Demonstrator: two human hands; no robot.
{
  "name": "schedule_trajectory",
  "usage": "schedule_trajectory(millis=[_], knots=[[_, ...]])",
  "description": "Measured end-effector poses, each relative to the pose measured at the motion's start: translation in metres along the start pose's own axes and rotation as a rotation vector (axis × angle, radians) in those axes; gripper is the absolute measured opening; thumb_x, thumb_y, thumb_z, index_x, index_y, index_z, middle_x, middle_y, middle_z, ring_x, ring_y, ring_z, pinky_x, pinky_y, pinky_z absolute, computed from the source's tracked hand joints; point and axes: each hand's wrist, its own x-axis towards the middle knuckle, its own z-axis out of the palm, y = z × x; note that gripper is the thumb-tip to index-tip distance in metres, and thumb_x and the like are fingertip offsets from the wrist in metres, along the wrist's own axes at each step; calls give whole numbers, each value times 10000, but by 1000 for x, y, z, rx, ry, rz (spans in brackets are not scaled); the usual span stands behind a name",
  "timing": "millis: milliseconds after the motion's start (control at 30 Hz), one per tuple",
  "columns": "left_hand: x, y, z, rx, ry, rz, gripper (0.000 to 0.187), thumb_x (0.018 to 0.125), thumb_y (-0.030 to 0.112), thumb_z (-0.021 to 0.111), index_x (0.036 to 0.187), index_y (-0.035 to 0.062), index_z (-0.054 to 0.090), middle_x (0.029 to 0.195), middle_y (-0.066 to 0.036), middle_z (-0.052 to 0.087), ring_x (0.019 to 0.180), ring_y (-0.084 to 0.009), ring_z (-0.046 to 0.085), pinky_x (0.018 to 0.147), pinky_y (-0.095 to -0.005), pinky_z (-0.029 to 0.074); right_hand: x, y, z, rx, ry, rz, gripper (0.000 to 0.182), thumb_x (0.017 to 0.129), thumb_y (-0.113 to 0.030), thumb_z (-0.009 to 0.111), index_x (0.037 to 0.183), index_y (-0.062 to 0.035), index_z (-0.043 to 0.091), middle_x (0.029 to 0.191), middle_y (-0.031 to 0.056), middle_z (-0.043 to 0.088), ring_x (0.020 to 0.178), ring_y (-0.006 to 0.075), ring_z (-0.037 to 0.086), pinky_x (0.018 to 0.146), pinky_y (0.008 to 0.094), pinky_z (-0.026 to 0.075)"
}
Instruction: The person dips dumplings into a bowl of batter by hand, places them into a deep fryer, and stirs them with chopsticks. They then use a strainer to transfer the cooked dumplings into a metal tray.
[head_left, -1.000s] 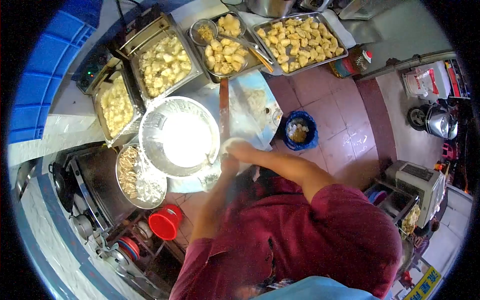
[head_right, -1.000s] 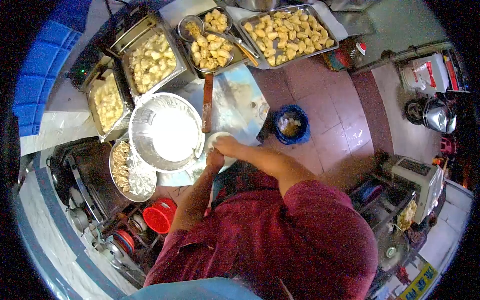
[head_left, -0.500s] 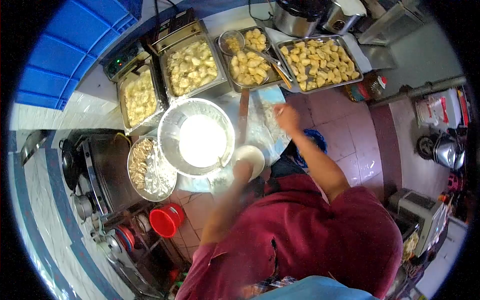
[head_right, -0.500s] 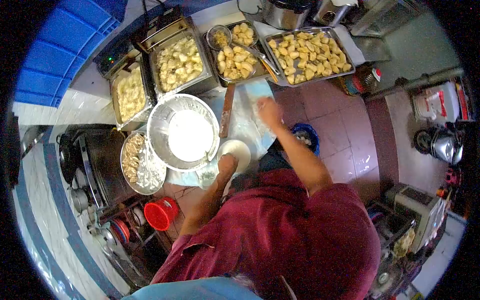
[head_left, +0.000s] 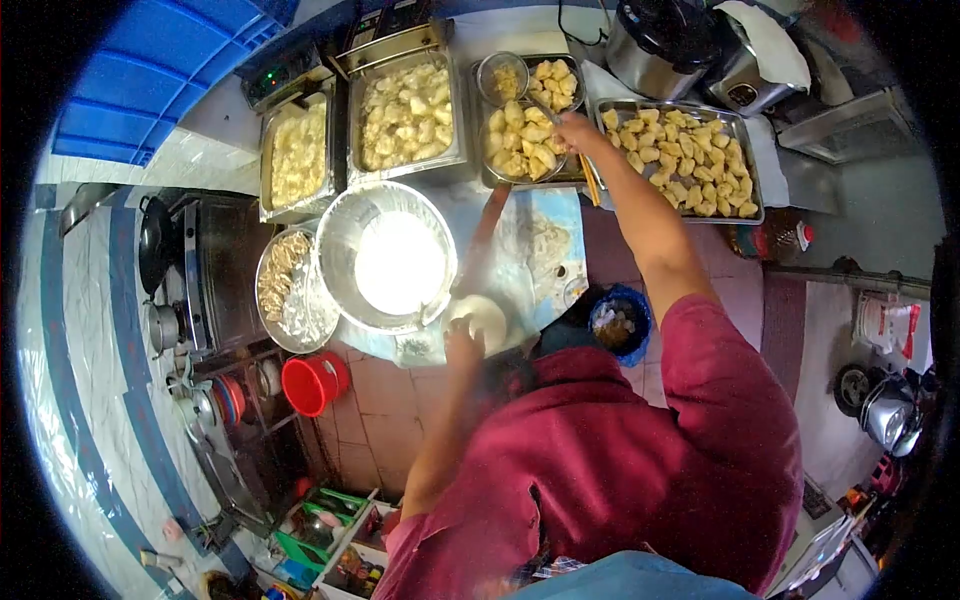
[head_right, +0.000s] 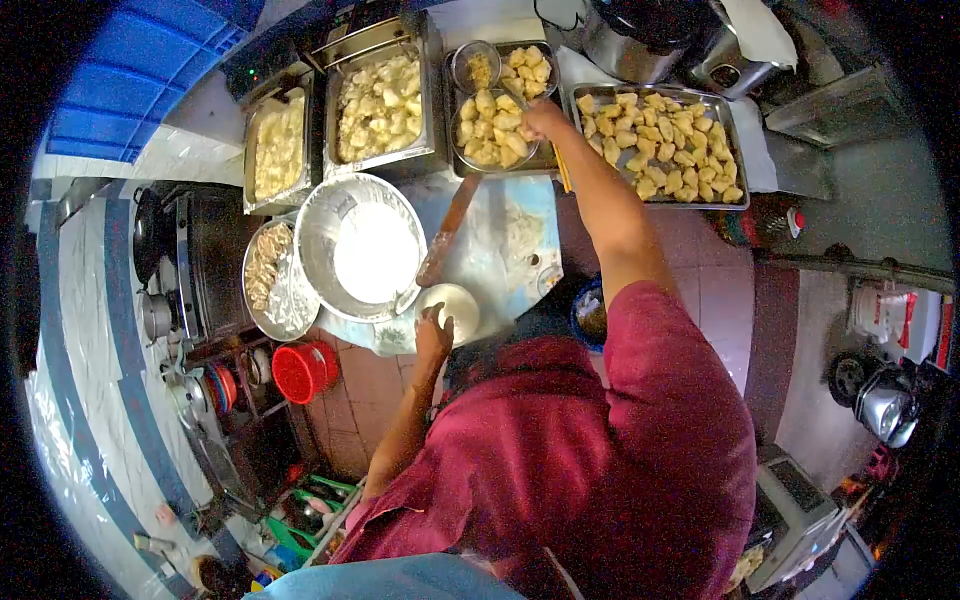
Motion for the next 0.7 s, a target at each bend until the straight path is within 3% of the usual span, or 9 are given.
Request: schedule_trajectory(millis=[100,167,233,333,400,533,567,633,700], knots=[[-5,2,-3,-38,20,20,428,918,217,643,1308,58,568,1266,-240,585,1158,-427,538,1033,-516,399,36,7,-5,-121,84,-191,394,925,-298,623,1215,-34,654,872,114,690,749,221,650,709,415,521],[-5,7,-7,-8,2,-2,439,913,224,650,1310,56,568,1270,-243,581,1166,-427,536,1032,-510,403,28,19,-4,59,182,-286,260,939,-260,610,1057,-35,662,794,73,647,672,183,574,626,383,454],[-2,1,1,-7,-14,7,471,905,231,659,1329,53,559,1297,-253,564,1188,-432,530,1035,-501,407,-40,-12,-25,286,128,-245,212,955,-225,610,979,-23,671,669,11,574,509,114,441,486,330,354],[3,-12,5,8,-42,49,489,916,256,654,1359,83,542,1317,-238,561,1244,-429,504,1067,-510,388,-93,19,-45,407,60,-348,370,995,-219,585,1321,-43,581,712,-37,567,552,56,411,473,235,315],[5,-12,-1,-35,-46,100,509,913,250,664,1364,52,534,1318,-253,561,1244,-440,504,1063,-508,396,-175,34,-47,474,159,-321,437,986,-254,610,1374,-59,555,772,-39,579,599,46,434,499,222,333],[5,-25,-7,-33,-72,251,533,950,215,649,1416,18,481,1368,-292,524,1254,-433,525,1034,-484,438,-336,122,-29,548,242,-211,494,973,-247,636,1414,-56,524,822,-29,582,642,41,453,537,203,357],[2,-26,-8,-94,-49,246,523,907,200,674,1373,22,519,1301,-277,560,1188,-462,535,1034,-500,427,-377,147,-17,577,269,-161,502,971,-240,643,1418,-50,519,827,-26,579,656,40,458,545,200,364],[-5,-20,-16,-106,-54,257,519,917,181,658,1385,16,506,1310,-278,560,1197,-453,534,1034,-499,422,-442,215,26,665,435,-30,464,972,-192,635,1401,-44,536,844,-26,585,683,34,482,557,192,378],[-11,-7,-21,-94,-50,254,514,928,168,643,1396,14,495,1322,-274,557,1217,-441,527,1040,-494,418,-496,288,74,474,493,-84,418,972,-145,618,1380,-75,566,866,-19,588,706,39,505,566,199,398]])
